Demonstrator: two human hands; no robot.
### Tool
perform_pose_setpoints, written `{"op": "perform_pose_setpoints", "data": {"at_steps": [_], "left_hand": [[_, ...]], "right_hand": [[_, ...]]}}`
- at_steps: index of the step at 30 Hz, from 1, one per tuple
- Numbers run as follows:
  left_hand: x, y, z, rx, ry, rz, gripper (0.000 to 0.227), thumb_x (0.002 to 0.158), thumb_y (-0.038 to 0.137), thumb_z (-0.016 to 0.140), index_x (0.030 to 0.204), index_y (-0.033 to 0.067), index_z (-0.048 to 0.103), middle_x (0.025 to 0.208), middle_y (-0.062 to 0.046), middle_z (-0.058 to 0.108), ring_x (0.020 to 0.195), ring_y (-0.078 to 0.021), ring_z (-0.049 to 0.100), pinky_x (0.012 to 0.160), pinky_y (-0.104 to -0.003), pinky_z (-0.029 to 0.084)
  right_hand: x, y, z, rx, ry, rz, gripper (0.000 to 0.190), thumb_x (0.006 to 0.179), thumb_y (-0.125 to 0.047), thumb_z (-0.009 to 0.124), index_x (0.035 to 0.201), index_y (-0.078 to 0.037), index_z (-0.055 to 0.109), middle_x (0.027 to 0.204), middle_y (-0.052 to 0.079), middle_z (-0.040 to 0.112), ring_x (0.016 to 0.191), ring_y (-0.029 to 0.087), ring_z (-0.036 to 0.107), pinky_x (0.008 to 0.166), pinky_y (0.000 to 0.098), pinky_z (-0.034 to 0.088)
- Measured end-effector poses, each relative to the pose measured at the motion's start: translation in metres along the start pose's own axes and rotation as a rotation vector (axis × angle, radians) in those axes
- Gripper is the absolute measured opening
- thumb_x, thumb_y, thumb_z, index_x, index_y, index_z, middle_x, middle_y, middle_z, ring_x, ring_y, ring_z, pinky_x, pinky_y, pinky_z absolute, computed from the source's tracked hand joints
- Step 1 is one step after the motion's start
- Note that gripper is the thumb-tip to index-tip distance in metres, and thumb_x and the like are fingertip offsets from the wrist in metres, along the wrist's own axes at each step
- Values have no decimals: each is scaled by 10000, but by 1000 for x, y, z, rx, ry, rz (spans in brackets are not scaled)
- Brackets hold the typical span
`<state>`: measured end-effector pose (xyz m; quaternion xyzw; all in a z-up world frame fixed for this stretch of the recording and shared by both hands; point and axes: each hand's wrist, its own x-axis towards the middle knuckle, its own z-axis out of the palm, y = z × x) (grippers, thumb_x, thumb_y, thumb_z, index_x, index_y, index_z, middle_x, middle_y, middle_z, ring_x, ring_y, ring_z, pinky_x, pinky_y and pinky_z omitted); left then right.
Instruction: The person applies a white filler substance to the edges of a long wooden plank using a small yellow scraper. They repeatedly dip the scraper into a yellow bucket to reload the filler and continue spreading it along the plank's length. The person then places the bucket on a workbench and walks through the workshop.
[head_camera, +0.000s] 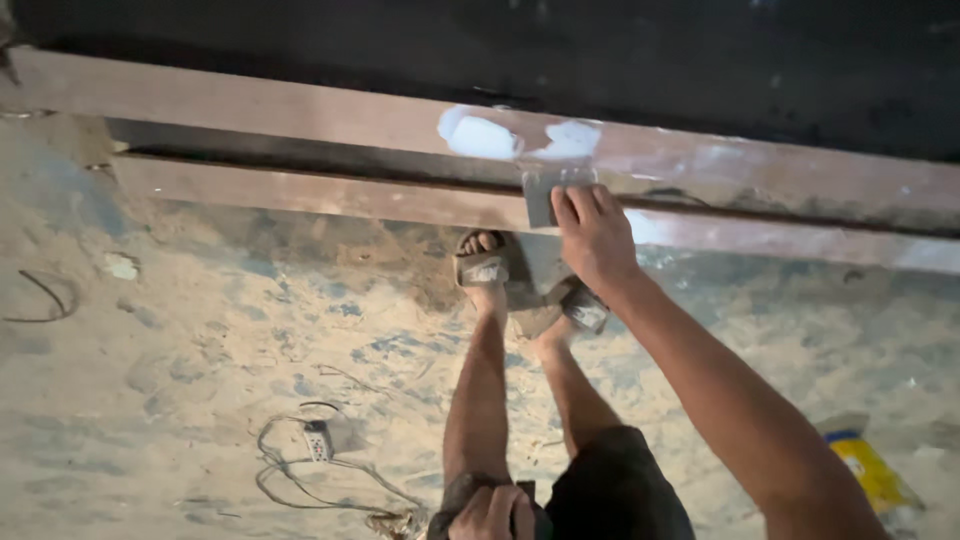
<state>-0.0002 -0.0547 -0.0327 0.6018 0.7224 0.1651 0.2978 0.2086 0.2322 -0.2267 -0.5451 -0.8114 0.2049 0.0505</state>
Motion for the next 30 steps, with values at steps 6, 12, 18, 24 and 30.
{"op": "perform_pose_setpoints", "data": {"at_steps": [6, 12, 18, 24, 30], "left_hand": [[1, 3, -3, -18, -41, -94, 65, 733, 179, 731, 692, 158, 684, 553, -73, 632, 473, -247, 652, 452, -388, 530], [-3, 15, -8, 16, -140, -70, 44, 749, 158, 727, 719, 146, 697, 574, -85, 637, 495, -258, 656, 456, -393, 527], [-10, 25, -2, 31, -217, -26, 54, 800, 145, 713, 751, 140, 689, 623, -75, 663, 538, -257, 673, 473, -388, 531], [-24, 28, -14, 157, -89, 154, 53, 818, 122, 706, 768, 113, 692, 664, -72, 681, 561, -231, 681, 497, -360, 545], [6, -22, -57, 371, -354, 151, 91, 807, 119, 707, 889, 88, 731, 813, -128, 710, 662, -271, 734, 566, -380, 587]], "right_hand": [[-119, 92, 1, 186, 179, 489, 321, 908, 39, 624, 1216, -19, 688, 1154, 196, 648, 1069, 379, 635, 909, 451, 532], [-232, 204, 55, 202, 467, 1093, 304, 1011, -74, 584, 1303, 10, 589, 1156, 215, 647, 1018, 367, 657, 865, 466, 542], [-150, 43, 138, 346, 322, 906, 523, 783, 16, 577, 1306, 40, 596, 1307, 257, 617, 1231, 437, 552, 1058, 510, 444], [-91, -59, 90, 359, 151, 445, 510, 832, 40, 661, 1334, -38, 621, 1242, 165, 656, 1172, 396, 576, 1029, 482, 486], [-99, -22, 43, 265, 201, 365, 561, 760, 14, 685, 1315, -41, 625, 1270, 143, 623, 1184, 375, 560, 1030, 506, 470]]}}
